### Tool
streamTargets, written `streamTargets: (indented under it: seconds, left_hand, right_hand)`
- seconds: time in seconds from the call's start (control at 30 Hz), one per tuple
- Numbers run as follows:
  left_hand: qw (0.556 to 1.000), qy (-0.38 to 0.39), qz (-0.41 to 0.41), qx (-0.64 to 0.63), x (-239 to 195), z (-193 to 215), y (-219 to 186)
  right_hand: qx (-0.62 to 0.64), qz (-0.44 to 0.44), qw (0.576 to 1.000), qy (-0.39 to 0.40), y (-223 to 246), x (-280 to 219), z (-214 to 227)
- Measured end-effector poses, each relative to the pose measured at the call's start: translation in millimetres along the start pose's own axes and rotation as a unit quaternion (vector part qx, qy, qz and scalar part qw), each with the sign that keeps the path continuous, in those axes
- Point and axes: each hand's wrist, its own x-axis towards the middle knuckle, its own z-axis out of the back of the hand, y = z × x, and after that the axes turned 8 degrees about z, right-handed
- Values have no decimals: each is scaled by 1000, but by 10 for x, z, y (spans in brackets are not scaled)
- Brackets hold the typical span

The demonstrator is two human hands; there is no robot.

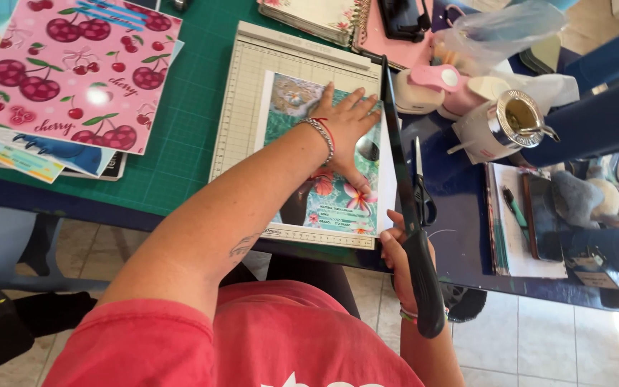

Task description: The person uses a paper cutter to trim a sheet of decorative paper featuring a turtle and flowers. They align the paper on the cutting mat, press down the cutter's blade, and then lift the trimmed sheet to inspect it before placing it back on the mat.

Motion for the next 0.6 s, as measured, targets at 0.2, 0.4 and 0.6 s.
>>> streamTargets:
  seconds: [0.2, 0.4, 0.6]
  left_hand:
    - [999, -25, 4, 22, 297, -328, 32]
    - [1000, 5, -7, -5, 22, -16, 15]
    - [1000, 7, 2, 2, 61, -31, -6]
  right_hand:
    - [-14, -3, 1000, -8, -1, -1, -37]
    - [-19, -2, 1000, -18, -33, 4, -37]
    - [-20, 0, 999, -26, -112, 4, 21]
